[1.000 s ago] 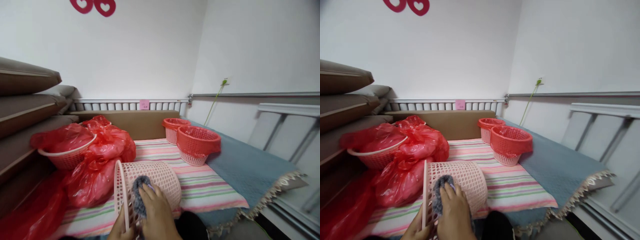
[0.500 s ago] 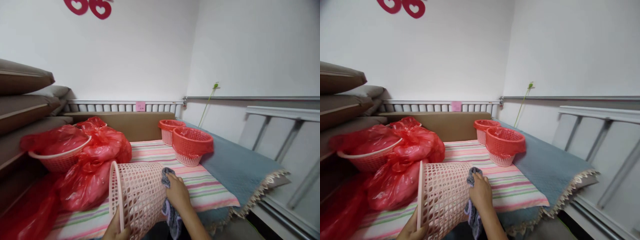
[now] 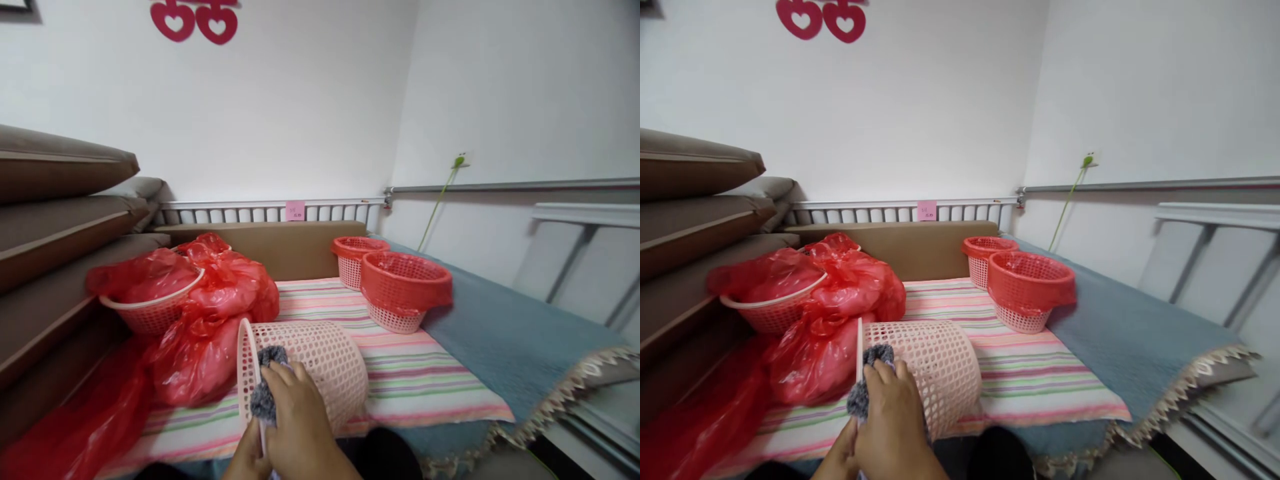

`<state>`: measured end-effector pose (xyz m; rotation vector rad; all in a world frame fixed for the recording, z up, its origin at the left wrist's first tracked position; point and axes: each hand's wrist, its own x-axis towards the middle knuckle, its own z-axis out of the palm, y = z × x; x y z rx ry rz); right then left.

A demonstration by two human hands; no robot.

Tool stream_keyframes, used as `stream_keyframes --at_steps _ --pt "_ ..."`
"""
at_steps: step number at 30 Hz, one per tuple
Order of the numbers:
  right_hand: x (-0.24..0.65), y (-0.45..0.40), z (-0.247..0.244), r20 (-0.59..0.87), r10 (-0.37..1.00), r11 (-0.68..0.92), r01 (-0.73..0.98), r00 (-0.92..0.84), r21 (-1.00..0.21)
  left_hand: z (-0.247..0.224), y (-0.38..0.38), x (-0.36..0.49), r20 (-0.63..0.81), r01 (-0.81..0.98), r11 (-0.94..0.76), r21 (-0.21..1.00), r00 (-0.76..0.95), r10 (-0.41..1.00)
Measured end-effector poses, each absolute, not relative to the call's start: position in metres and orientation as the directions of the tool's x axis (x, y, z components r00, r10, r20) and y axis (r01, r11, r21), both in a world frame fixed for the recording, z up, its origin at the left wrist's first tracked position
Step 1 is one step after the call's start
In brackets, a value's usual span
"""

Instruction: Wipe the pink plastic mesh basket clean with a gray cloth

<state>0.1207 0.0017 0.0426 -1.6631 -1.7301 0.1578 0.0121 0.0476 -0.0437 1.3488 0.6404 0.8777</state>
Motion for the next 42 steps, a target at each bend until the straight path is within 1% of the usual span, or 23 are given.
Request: stream_keyframes --at_steps 4,6,8,10,12,13,15,17,18,20,22,24,28,30,32,34,36,39,42 --pt "0.128 -0.007 0.032 0.368 0.926 0.146 0.826 0.079 -0.545 -0.04 0.047 0.016 0.08 -0.185 0.028 0.982 0.55 0.831" --pt "0.131 -0.011 0.027 0.366 0.926 0.127 0.831 0.097 -0.542 -0.029 0.048 0.018 0.113 -0.201 -0.009 0.979 0.509 0.853" --pt "0.136 -0.013 0.023 0.376 0.92 0.109 0.85 0.111 -0.516 -0.017 0.049 0.021 0.146 -0.241 -0.028 0.97 0.49 0.86" --pt "0.148 -0.012 0.019 0.389 0.912 0.069 0.885 0.131 -0.46 -0.008 0.048 0.023 0.133 -0.289 0.023 0.957 0.509 0.851" --pt "0.172 -0.009 0.014 0.384 0.905 -0.022 0.92 0.185 -0.391 -0.005 0.044 0.024 0.088 -0.316 0.1 0.943 0.53 0.844" --pt "0.188 -0.008 0.011 0.372 0.898 -0.095 0.929 0.236 -0.359 -0.006 0.042 0.023 0.072 -0.314 0.121 0.942 0.539 0.839" --pt "0.221 -0.005 0.004 0.329 0.87 -0.271 0.913 0.368 -0.306 -0.009 0.037 0.023 0.059 -0.286 0.122 0.95 0.551 0.832" --pt "0.249 -0.003 -0.001 0.281 0.823 -0.419 0.861 0.494 -0.286 -0.012 0.034 0.022 0.054 -0.245 0.105 0.964 0.565 0.823" --pt "0.258 -0.002 -0.003 0.263 0.806 -0.462 0.841 0.53 -0.281 -0.013 0.033 0.022 0.051 -0.229 0.099 0.968 0.571 0.82" --pt "0.263 0.0 -0.002 0.254 0.797 -0.484 0.831 0.548 -0.272 -0.014 0.031 0.021 0.046 -0.233 0.11 0.966 0.576 0.816" --pt "0.257 0.003 0.002 0.268 0.803 -0.466 0.842 0.532 -0.272 -0.014 0.031 0.02 0.028 -0.254 0.156 0.955 0.597 0.801" --pt "0.244 0.007 0.009 0.276 0.818 -0.428 0.854 0.506 -0.298 -0.016 0.032 0.02 0.014 -0.258 0.183 0.949 0.611 0.791" --pt "0.212 0.009 0.02 0.309 0.859 -0.288 0.885 0.408 -0.366 -0.024 0.034 0.022 0.076 -0.278 0.096 0.956 0.55 0.832" --pt "0.191 0.006 0.024 0.338 0.875 -0.196 0.893 0.345 -0.406 -0.028 0.036 0.023 0.11 -0.313 0.082 0.946 0.55 0.828" --pt "0.165 0.002 0.029 0.383 0.885 -0.07 0.89 0.264 -0.45 -0.03 0.038 0.022 0.124 -0.315 0.073 0.946 0.561 0.818" --pt "0.14 -0.003 0.034 0.431 0.886 0.07 0.869 0.172 -0.491 -0.035 0.042 0.018 0.114 -0.269 0.041 0.962 0.537 0.836" --pt "0.121 -0.007 0.039 0.454 0.884 0.161 0.84 0.11 -0.519 -0.042 0.047 0.012 0.071 -0.196 0.027 0.98 0.481 0.874" --pt "0.113 -0.009 0.041 0.433 0.898 0.189 0.825 0.074 -0.533 -0.052 0.055 0.007 0.039 -0.124 0.019 0.992 0.445 0.895" --pt "0.12 -0.011 0.035 0.428 0.901 0.183 0.84 0.064 -0.512 -0.053 0.055 0.009 0.09 -0.132 -0.028 0.991 0.492 0.866"
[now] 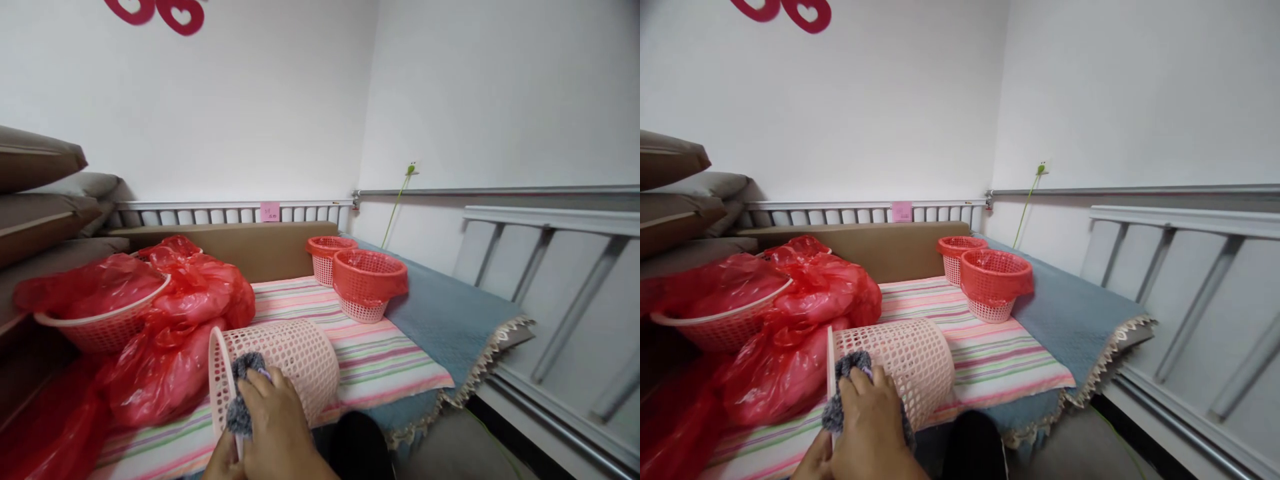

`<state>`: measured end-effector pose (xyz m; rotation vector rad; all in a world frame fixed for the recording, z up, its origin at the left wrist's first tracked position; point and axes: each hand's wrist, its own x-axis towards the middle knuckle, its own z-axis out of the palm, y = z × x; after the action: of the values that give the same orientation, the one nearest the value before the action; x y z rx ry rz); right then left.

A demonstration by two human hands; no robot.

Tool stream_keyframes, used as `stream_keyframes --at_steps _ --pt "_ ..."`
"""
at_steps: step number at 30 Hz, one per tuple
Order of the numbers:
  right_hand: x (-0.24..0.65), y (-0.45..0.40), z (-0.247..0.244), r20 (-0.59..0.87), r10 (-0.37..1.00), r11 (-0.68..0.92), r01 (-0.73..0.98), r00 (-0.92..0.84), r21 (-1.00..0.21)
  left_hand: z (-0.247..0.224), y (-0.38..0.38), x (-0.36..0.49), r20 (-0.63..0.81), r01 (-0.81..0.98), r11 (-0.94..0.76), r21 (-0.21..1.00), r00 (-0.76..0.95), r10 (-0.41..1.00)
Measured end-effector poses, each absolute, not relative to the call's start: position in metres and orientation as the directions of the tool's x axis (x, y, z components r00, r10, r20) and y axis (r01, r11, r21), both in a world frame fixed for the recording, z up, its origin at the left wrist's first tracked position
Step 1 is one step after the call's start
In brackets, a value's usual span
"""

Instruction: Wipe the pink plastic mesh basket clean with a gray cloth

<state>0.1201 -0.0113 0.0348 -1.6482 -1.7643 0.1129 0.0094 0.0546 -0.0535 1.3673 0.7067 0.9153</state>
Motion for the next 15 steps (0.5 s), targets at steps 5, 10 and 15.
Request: stream_keyframes --at_steps 5,10,15 --pt "0.158 -0.008 0.019 0.423 0.89 0.029 0.903 0.172 -0.428 -0.044 0.046 0.016 0.112 -0.177 -0.014 0.984 0.558 0.822" --pt "0.229 0.002 0.004 0.328 0.842 -0.34 0.893 0.429 -0.295 -0.04 0.039 0.015 0.092 -0.139 -0.012 0.99 0.579 0.81" --pt "0.258 0.004 -0.002 0.297 0.781 -0.488 0.833 0.55 -0.26 -0.029 0.029 0.013 0.113 -0.16 -0.019 0.987 0.607 0.787"
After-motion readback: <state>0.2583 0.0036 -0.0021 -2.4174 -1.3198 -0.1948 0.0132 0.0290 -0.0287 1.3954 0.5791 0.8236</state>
